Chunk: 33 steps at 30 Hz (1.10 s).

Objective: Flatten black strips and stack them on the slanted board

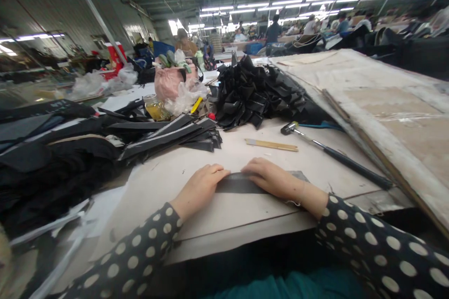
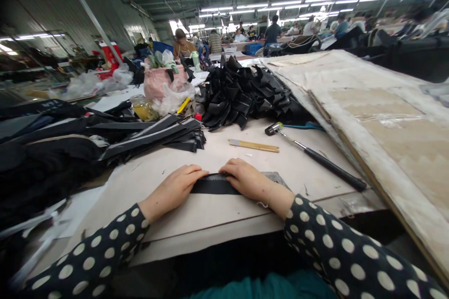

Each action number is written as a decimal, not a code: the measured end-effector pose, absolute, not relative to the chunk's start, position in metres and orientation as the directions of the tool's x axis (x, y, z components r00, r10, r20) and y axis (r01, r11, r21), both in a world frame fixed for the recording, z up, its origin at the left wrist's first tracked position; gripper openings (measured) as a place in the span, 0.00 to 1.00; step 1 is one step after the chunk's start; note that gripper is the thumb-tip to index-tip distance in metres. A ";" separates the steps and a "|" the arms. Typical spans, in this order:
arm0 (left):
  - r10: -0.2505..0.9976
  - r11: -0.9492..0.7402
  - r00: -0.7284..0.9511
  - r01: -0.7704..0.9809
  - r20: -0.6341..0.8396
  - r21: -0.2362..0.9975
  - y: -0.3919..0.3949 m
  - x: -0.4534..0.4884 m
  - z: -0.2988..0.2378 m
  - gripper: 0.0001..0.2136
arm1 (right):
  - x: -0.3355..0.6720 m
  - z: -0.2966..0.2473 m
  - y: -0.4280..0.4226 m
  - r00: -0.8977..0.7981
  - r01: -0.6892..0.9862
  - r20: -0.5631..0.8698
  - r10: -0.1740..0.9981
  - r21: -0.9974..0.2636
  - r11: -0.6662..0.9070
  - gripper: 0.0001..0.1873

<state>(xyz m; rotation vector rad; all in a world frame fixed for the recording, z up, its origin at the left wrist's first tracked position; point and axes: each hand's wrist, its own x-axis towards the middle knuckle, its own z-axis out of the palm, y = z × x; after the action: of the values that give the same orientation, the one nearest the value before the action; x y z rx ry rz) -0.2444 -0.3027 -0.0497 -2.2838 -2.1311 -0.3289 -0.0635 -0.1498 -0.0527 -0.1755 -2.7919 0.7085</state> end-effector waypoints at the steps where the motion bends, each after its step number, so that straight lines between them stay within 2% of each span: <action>1: 0.988 -0.089 0.072 0.988 0.139 0.126 -0.302 -0.245 -0.048 0.17 | -0.063 -0.053 -0.150 -0.961 0.037 0.224 0.162 -0.477 0.878 0.14; 5: 0.985 -0.144 0.143 0.990 0.094 0.009 -0.303 -0.245 -0.044 0.16 | -0.063 -0.053 -0.150 -0.967 -0.018 0.239 0.089 -0.411 0.911 0.14; 9: 0.971 -0.226 0.234 0.964 0.043 -0.139 -0.304 -0.238 -0.036 0.13 | -0.063 -0.049 -0.154 -0.975 -0.056 0.221 -0.004 -0.232 0.971 0.13; 11: 0.975 -0.211 0.219 0.961 0.024 -0.180 -0.300 -0.231 -0.033 0.09 | -0.064 -0.046 -0.158 -0.982 -0.046 0.189 -0.018 -0.144 0.989 0.11; 14: 0.990 -0.128 0.137 0.978 0.044 -0.167 -0.288 -0.220 -0.031 0.07 | -0.066 -0.045 -0.163 -0.987 -0.018 0.158 -0.006 -0.077 0.997 0.09; 16: 0.993 -0.078 0.085 0.993 0.087 -0.085 -0.280 -0.214 -0.033 0.06 | -0.067 -0.046 -0.165 -0.987 -0.002 0.162 0.009 -0.069 0.998 0.09; 19: 0.992 -0.060 0.050 0.995 0.115 0.085 -0.273 -0.208 -0.041 0.06 | -0.066 -0.050 -0.164 -0.981 0.019 0.187 0.043 -0.124 0.992 0.10; 21: 0.994 -0.062 0.048 0.989 0.101 0.132 -0.274 -0.205 -0.046 0.09 | -0.062 -0.052 -0.160 -0.978 0.012 0.200 0.060 -0.231 0.973 0.11; 24: 0.995 -0.072 0.067 0.995 0.075 0.074 -0.280 -0.203 -0.051 0.11 | -0.051 -0.053 -0.148 -0.963 0.066 0.215 0.163 -0.399 0.914 0.17; 27: 0.995 -0.089 0.089 0.996 0.041 0.002 -0.285 -0.200 -0.050 0.12 | -0.037 -0.053 -0.135 -0.938 0.123 0.233 0.257 -0.469 0.875 0.21; 33: 0.996 -0.078 0.081 0.995 0.044 -0.059 -0.281 -0.195 -0.043 0.20 | -0.023 -0.053 -0.130 -0.956 0.034 0.244 0.162 -0.458 0.888 0.14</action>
<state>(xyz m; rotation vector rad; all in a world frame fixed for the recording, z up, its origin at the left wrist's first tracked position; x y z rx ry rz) -0.1949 -0.2814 -0.0432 -2.2544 -2.0814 0.0123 -0.0227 -0.1298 -0.0530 -0.1478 -2.7798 0.6666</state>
